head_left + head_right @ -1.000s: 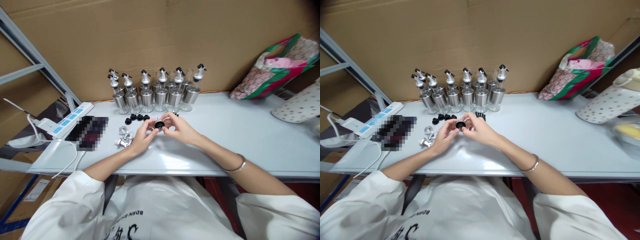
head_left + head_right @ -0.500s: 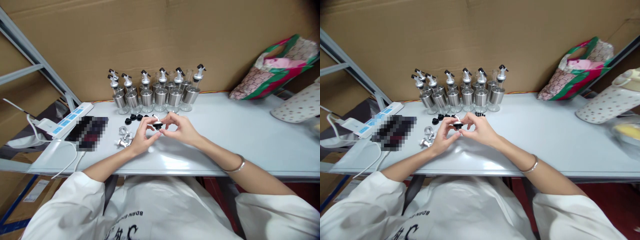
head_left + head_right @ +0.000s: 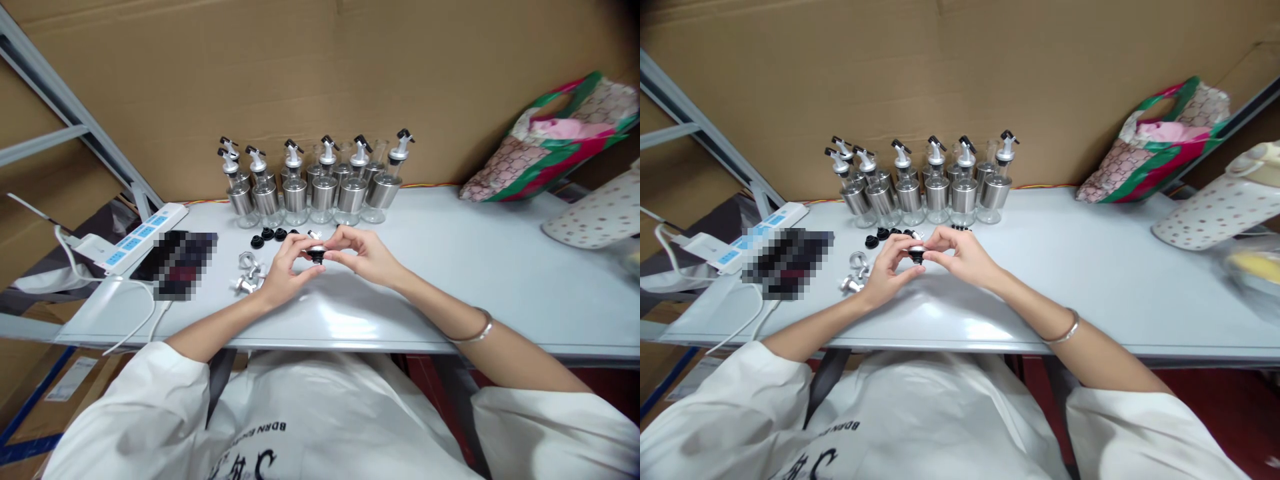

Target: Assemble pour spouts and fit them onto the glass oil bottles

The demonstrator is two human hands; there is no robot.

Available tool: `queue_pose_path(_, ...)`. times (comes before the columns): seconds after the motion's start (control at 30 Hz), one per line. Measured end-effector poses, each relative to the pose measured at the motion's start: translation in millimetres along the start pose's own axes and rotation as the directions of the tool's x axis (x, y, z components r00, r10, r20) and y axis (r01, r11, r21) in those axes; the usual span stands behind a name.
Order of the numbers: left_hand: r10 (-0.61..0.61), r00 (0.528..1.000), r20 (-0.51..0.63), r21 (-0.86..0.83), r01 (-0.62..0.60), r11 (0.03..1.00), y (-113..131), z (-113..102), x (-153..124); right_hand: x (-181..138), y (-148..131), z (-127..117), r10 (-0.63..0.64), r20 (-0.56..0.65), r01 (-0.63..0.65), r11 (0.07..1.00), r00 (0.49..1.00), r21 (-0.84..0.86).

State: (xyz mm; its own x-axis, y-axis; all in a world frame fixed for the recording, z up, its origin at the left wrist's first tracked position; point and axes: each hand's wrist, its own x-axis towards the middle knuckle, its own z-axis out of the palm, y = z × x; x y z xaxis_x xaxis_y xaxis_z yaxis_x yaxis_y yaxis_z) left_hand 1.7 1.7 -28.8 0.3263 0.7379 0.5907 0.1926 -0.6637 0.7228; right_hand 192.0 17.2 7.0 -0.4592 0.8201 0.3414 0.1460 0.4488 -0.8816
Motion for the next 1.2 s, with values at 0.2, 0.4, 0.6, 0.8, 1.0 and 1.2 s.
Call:
queue_pose_path(0.2, 0.03, 0.999, 0.019, 0.027, -0.031, 0.999, 2.4, -0.5, 0.1, 0.2, 0.6, -0.6, 0.014, 0.0, -0.014, 1.0, 1.0, -0.01)
queue_pose_path(0.4, 0.032, 0.999, 0.002, 0.025, -0.032, 0.999, 2.7, 0.8, 0.2, -0.1, -1.2, -0.2, 0.008, 0.0, -0.008, 0.999, 1.0, -0.039)
queue_pose_path(0.6, 0.049, 0.999, -0.011, 0.05, -0.048, 0.998, 0.8, 1.3, 0.1, -0.1, -1.9, 0.2, -0.006, 0.006, 0.007, 0.997, 1.0, -0.073)
queue_pose_path(0.8, 0.055, 0.998, -0.026, 0.045, -0.054, 0.998, -2.2, 1.8, -0.5, -0.1, -2.7, 0.8, -0.009, 0.017, 0.011, 0.996, 1.0, -0.093)
queue_pose_path(1.0, 0.048, 0.998, -0.032, 0.034, -0.047, 0.998, -3.3, 2.0, -1.1, -0.3, -4.1, 0.6, -0.011, 0.025, 0.014, 0.993, 1.0, -0.115)
queue_pose_path(1.2, 0.042, 0.999, -0.021, 0.033, -0.042, 0.999, -3.0, 2.0, -1.1, -1.3, -4.4, 1.6, -0.023, 0.031, 0.027, 0.991, 0.999, -0.134)
